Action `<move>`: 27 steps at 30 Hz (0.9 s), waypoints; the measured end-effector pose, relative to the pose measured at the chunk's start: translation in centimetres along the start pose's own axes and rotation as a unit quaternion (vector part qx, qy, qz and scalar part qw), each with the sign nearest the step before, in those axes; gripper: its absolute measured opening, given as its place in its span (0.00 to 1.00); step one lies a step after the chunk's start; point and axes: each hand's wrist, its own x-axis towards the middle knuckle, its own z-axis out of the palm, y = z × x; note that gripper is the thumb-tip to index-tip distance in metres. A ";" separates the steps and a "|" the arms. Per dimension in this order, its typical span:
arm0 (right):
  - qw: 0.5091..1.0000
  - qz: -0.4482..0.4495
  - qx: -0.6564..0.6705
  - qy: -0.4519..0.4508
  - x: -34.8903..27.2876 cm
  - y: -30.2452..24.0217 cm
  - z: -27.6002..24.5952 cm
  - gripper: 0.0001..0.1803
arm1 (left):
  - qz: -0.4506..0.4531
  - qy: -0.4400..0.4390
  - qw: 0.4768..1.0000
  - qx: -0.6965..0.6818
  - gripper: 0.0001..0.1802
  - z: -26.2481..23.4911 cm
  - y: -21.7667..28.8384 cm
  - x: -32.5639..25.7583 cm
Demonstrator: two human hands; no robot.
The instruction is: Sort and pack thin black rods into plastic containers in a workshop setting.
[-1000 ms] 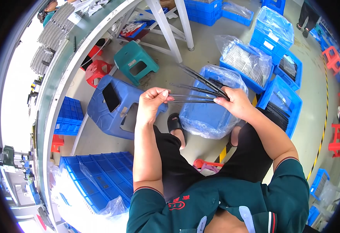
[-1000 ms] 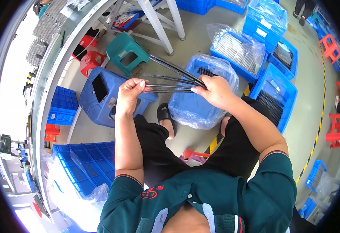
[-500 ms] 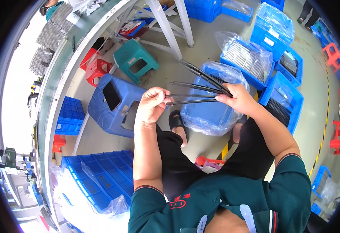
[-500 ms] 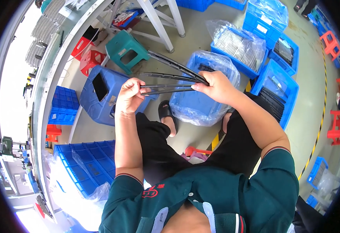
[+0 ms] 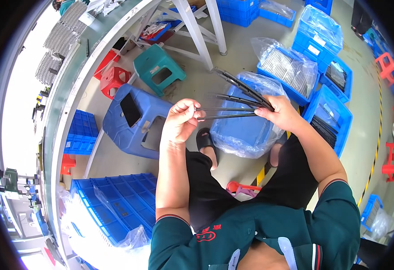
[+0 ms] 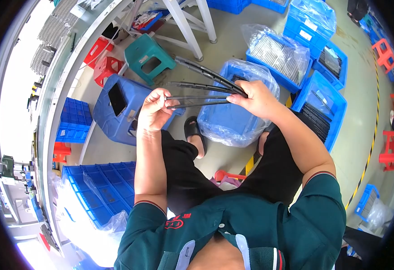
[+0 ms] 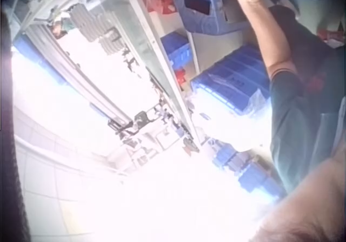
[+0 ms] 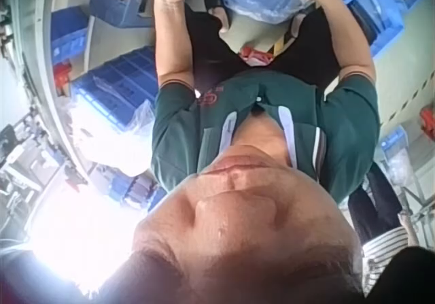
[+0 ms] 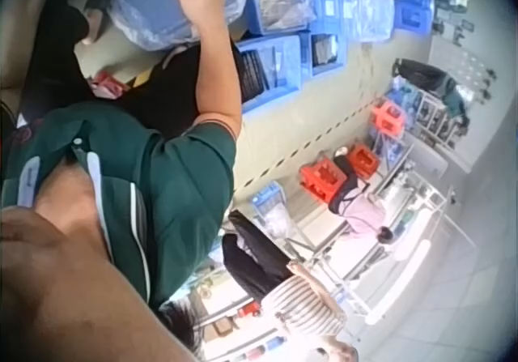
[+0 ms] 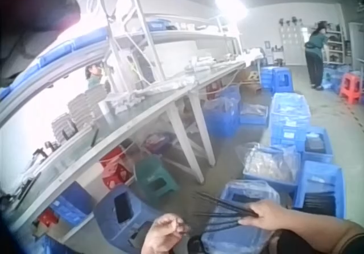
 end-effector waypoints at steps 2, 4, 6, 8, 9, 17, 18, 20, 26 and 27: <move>1.000 0.011 0.028 -0.005 0.0 0.2 0.4 0.15 | 0.018 -0.001 1.000 -0.019 0.05 0.0 -0.2 0.1; 0.998 0.021 0.055 -0.010 0.0 0.3 0.6 0.15 | -0.002 -0.022 0.999 -0.035 0.06 -0.1 -0.1 0.2; 0.997 0.029 0.065 -0.016 0.0 0.2 0.6 0.15 | -0.011 -0.006 1.000 0.013 0.07 0.0 0.3 -0.1; 0.999 0.040 0.032 -0.014 0.1 -0.1 0.5 0.15 | 0.009 0.061 0.985 0.161 0.08 0.4 1.4 -0.3; 0.999 0.049 -0.001 -0.013 0.1 -0.2 0.4 0.15 | 0.008 0.060 0.985 0.160 0.08 0.6 1.5 -0.3; 0.997 0.068 0.008 -0.037 0.5 0.8 0.9 0.15 | -0.044 0.092 0.947 0.305 0.07 1.3 1.2 0.0; 0.996 0.077 0.008 -0.049 0.6 0.9 1.0 0.15 | -0.044 0.092 0.947 0.305 0.07 1.3 1.2 0.0; 0.994 0.091 0.023 -0.048 0.6 0.6 1.2 0.16 | -0.050 0.099 0.943 0.313 0.08 1.3 1.3 -0.1; 0.992 0.118 0.031 -0.037 0.5 0.9 1.5 0.19 | -0.034 0.143 0.933 0.328 0.07 1.8 1.1 -0.2; 0.992 0.120 0.027 -0.034 0.4 1.1 1.4 0.20 | -0.015 0.152 0.925 0.348 0.07 1.8 1.5 -0.4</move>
